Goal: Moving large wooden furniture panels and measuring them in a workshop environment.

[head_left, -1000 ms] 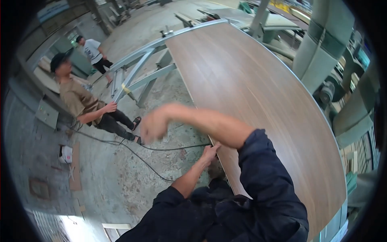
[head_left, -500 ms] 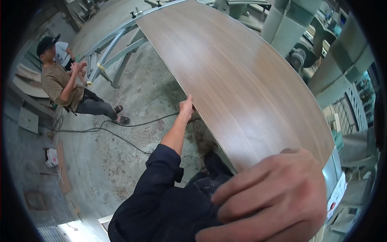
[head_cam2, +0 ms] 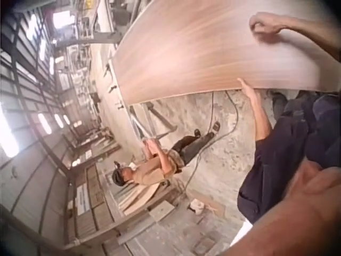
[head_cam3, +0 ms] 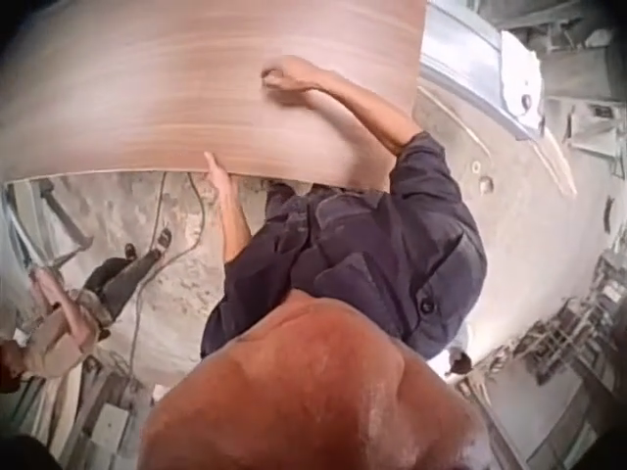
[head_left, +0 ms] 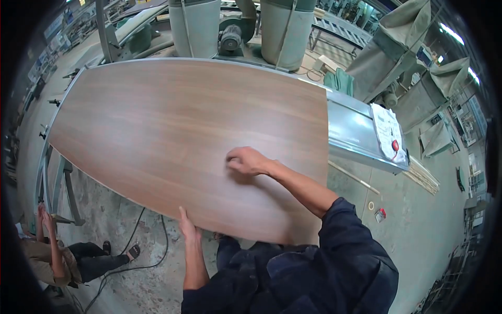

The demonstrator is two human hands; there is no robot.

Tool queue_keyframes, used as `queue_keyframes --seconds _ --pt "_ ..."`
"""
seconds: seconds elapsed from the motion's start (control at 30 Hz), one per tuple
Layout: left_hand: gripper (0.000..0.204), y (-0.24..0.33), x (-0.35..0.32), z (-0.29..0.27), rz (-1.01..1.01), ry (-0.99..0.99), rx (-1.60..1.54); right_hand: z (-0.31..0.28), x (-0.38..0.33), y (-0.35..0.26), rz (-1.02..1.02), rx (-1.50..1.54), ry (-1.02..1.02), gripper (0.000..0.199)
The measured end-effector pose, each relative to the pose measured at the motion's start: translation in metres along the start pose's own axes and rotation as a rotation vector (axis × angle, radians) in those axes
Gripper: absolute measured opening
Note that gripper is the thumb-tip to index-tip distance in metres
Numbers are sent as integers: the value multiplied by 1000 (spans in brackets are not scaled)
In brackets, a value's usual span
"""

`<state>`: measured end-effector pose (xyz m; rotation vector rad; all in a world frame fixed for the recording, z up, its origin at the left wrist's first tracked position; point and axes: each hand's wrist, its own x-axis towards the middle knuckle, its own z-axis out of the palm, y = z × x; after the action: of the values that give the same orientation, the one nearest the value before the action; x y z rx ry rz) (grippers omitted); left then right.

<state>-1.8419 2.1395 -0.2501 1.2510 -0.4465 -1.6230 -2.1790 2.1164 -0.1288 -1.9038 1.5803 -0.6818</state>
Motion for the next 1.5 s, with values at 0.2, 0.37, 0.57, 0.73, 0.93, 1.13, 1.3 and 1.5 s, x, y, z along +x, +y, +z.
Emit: queue_keyframes --seconds 0.2,0.37,0.57,0.73,0.93,1.13,1.3,1.5 --pt "68 -45 -107 64 -63 28 -72 -86 -24 208 59 -438 258 66" --pt "68 -120 -108 61 53 294 -59 -214 -1 300 255 -593 401 63" --pt "71 -163 -194 84 -26 427 62 -259 -33 388 339 -779 568 68" --pt "70 -207 -247 92 -88 503 80 -270 -41 378 445 -480 486 68" --pt "71 -255 -313 133 -96 686 12 -265 -51 397 427 -455 437 64" --pt "78 -249 -309 145 -26 740 83 -275 -30 406 408 -407 416 61" --pt "82 -263 -329 160 -65 794 114 -288 -40 411 441 -348 355 63" --pt "84 -274 -342 178 -64 829 68 -306 -48 425 422 -330 317 58"
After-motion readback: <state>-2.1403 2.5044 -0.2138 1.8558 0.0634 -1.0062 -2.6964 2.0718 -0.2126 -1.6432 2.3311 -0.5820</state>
